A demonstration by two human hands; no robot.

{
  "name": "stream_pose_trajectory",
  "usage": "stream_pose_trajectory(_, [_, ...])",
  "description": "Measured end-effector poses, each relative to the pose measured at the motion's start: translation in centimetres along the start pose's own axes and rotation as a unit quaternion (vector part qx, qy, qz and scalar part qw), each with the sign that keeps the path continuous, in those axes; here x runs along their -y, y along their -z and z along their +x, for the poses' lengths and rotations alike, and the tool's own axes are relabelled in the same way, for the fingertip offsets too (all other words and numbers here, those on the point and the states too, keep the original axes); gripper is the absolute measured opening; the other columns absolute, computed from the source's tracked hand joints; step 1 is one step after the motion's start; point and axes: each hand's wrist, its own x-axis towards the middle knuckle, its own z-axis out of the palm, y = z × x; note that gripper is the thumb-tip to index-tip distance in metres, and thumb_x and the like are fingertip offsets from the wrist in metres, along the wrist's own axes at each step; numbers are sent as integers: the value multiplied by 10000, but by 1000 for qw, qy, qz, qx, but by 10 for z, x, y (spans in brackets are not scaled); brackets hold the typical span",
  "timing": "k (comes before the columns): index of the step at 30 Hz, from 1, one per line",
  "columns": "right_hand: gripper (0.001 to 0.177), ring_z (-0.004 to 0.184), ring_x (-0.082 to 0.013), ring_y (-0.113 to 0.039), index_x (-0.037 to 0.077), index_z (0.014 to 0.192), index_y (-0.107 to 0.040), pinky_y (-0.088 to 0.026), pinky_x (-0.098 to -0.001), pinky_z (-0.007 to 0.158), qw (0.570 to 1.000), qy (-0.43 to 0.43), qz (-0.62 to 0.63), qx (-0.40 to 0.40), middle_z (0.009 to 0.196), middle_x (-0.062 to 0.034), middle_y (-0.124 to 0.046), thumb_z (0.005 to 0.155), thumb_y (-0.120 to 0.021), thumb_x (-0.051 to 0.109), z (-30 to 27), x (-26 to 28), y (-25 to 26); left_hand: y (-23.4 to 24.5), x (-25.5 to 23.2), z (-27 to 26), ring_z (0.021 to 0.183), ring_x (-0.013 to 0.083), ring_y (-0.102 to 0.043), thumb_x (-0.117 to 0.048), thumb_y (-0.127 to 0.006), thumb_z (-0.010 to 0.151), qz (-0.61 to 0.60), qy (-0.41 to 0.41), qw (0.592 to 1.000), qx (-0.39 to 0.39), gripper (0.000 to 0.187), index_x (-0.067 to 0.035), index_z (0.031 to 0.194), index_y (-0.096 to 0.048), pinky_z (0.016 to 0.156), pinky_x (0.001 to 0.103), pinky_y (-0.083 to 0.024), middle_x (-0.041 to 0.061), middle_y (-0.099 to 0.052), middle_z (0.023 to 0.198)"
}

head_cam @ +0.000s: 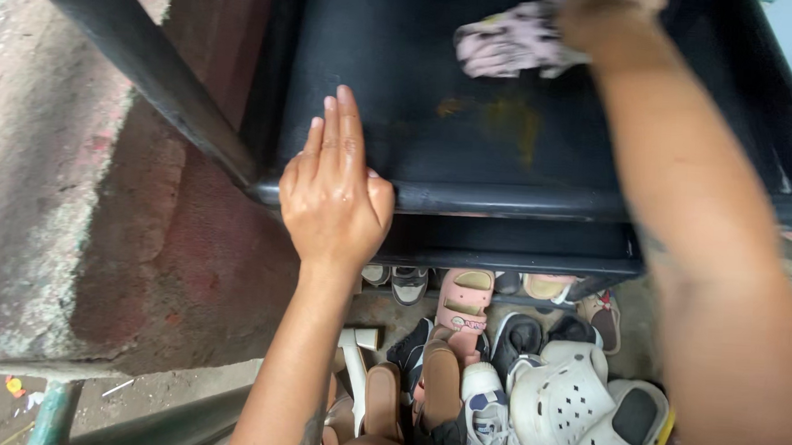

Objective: The person wipes a black plastic shoe rack with a cloth, then uses a broom to dust off various shoes on the floor. They pick up individual shoes, brush them, and place them onto the rack. The person handles multiple pairs of shoes, including sneakers and sandals, one at a time.

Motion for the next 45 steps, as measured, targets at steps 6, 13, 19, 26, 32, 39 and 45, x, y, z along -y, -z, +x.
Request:
stream_pose_trajectory(6, [628, 1188, -393, -652, 193, 1456, -657, -520, -474, 1000, 982, 170, 13, 76, 1334, -230, -664, 837, -632, 87, -124, -165, 13, -1, -3, -4, 1355, 342, -622, -155, -527, 862, -4, -2, 1000, 5, 695, 9, 1536, -493, 1058, 437, -487, 176, -617, 1488])
stream_pose_trajectory(13, [417, 1212, -372, -607, 93, 1342, -662, -468, -460, 1049, 911, 359, 204, 13, 1313, -191, -653, 939, -558, 130, -238, -65, 69, 7, 5, -9, 1509, 329, -489, -357, -389, 1130, -159, 15, 987, 35, 630, -30, 1629, -186, 1256, 462, -382, 146, -476, 1628])
stream_pose_trajectory(19, [392, 1176, -427, -595, 53, 1237, -630, -481, -574, 948, 847, 385, 368, -3, 1261, -205, -651, 1036, -617, 389, -263, 197, 102, 19, 20, -3, 1591, 359, -330, -625, -114, 1166, -340, 72, 937, 28, 722, -108, 1626, 91, 1340, 508, -224, 181, -335, 1701])
stream_pose_trajectory(26, [494, 1268, -314, -553, 135, 1256, -642, -472, -515, 954, 857, 341, 221, -317, 1283, -112, -599, 831, -754, 361, -317, 168, 83, 33, 25, -2, 1614, 291, -326, -619, -155, 1150, -364, 99, 920, 104, 777, -82, 1697, -29, 1382, 500, -135, 207, -390, 1701])
stream_pose_trajectory(32, [337, 1403, -379, -497, 97, 1149, -675, -399, -549, 1136, 899, 201, 152, -358, 1406, -119, -594, 848, -773, 214, -351, 8, 23, 33, 19, 7, 1618, 354, -245, -515, -276, 1136, -219, 48, 957, 184, 722, -19, 1651, -174, 1283, 512, -144, 176, -487, 1636])
stream_pose_trajectory(39, [262, 1391, -456, -420, 21, 1272, -560, -334, -598, 1178, 863, 84, 333, -371, 1457, -281, -432, 1032, -616, 110, -408, -77, -88, 34, 26, 4, 1611, 302, -276, -430, -320, 1126, -246, 44, 946, 207, 667, -17, 1645, -247, 1287, 521, -138, 105, -526, 1612])
stream_pose_trajectory(45, [417, 1441, -417, -389, 179, 1347, -681, -211, -689, 1163, 962, -20, 173, -212, 1428, -178, -516, 945, -742, 270, -386, -5, -168, 29, 24, -21, 1597, 319, -228, -475, -556, 1092, -120, -44, 984, 121, 621, -170, 1617, -429, 1295, 570, -119, 90, -347, 1696])
